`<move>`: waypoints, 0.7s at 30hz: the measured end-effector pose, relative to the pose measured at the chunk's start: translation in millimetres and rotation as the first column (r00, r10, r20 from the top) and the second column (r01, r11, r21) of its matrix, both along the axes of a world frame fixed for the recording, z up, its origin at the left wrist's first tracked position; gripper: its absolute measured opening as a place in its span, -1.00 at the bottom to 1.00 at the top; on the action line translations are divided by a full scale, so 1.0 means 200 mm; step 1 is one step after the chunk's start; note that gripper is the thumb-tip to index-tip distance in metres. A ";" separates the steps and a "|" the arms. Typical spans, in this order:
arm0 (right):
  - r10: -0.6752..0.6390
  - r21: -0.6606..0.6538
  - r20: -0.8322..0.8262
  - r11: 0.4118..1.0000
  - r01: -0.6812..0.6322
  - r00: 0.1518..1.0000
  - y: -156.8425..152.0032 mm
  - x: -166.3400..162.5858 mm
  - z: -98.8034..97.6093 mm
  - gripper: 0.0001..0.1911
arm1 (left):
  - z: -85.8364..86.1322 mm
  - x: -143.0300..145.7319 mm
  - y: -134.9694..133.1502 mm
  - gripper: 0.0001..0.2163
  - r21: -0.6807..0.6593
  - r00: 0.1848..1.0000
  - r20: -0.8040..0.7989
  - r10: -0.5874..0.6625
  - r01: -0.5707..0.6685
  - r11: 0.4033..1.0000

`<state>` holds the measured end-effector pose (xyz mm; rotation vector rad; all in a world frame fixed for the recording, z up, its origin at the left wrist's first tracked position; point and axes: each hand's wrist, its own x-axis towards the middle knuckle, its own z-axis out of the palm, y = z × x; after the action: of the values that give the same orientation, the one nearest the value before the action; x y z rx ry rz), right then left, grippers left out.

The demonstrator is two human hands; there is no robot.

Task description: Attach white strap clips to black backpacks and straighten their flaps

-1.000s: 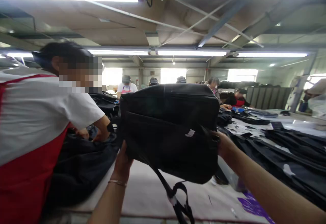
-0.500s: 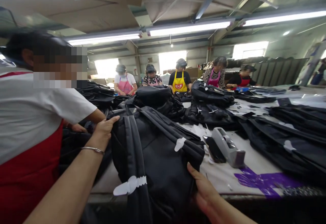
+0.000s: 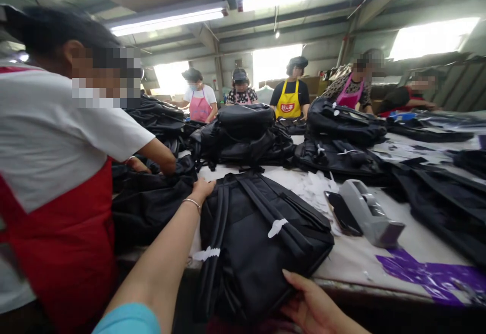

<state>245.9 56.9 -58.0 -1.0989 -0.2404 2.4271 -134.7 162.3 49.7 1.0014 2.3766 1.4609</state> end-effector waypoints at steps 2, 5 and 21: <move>0.009 -0.031 -0.020 0.999 -0.009 1.000 0.00 -0.01 0.01 -0.71 | -0.02 0.02 -0.10 -0.68 -0.056 0.998 -0.012 -0.063 0.062 0.997; 0.021 -0.066 -0.028 0.998 -0.023 0.999 0.01 -0.01 0.02 -0.71 | -0.05 0.09 -0.41 -0.57 -0.094 0.978 0.010 -0.208 0.208 0.974; 0.025 -0.068 -0.062 0.997 -0.030 0.998 0.03 0.01 0.00 -0.64 | -0.14 0.62 -1.19 -0.46 -0.195 0.586 -0.681 -0.438 0.431 0.881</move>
<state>247.6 63.6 -58.7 -1.0557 -0.1537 2.5059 -11.5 -75.8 22.4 2.3025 2.2445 0.9540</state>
